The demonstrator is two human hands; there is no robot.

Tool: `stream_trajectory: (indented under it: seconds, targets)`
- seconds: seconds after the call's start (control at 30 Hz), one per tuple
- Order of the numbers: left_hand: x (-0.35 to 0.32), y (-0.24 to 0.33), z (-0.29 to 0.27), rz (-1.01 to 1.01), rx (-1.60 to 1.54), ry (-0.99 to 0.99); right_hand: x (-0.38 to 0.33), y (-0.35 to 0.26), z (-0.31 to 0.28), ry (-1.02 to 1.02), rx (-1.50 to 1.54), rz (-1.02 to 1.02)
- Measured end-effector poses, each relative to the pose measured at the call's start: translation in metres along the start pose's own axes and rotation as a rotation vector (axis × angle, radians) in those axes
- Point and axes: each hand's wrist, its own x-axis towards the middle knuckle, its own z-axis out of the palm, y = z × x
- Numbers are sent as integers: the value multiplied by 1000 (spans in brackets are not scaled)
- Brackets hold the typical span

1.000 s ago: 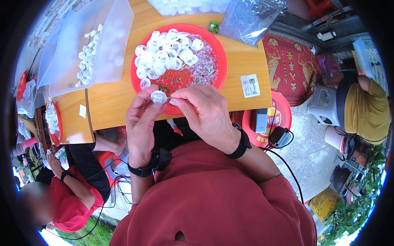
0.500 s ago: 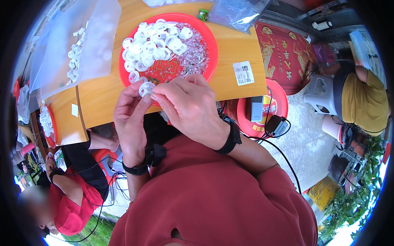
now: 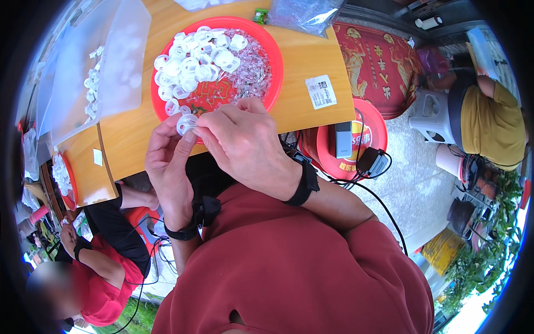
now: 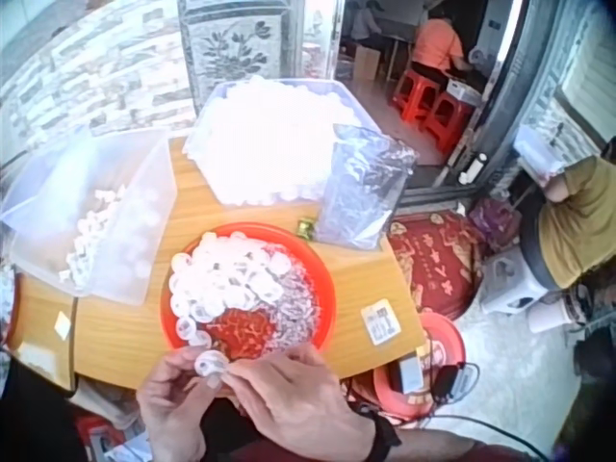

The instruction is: Assemble small plastic components by inserting a clear plastic part into a white plastic cap.

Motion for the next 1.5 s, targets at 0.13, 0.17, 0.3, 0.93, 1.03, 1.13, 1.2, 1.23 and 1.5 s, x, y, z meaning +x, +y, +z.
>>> stream_trajectory:
  seconds: [0.13,0.17,0.3,0.93,1.03,1.13,1.2,1.23,1.5]
  targets:
    - [-3,3,7,87,141,69,2,-2,-1,-28,-37,2]
    - [-4,2,8,87,142,68,2,-3,-1,-27,-37,3]
    - [-5,1,12,208,355,127,3,-4,2,-5,-48,7]
    - [-7,3,9,159,237,38,15,19,-13,-234,530,285]
    - [-9,4,9,153,193,16,16,24,-12,-307,619,301]
    - [-12,5,10,138,182,11,16,25,-13,-350,674,311]
    - [-14,5,10,157,198,12,16,25,-12,-371,697,323]
    - [-14,4,11,175,212,10,15,25,-10,-342,730,316]
    - [-18,5,18,286,131,88,19,13,-13,-248,739,223]
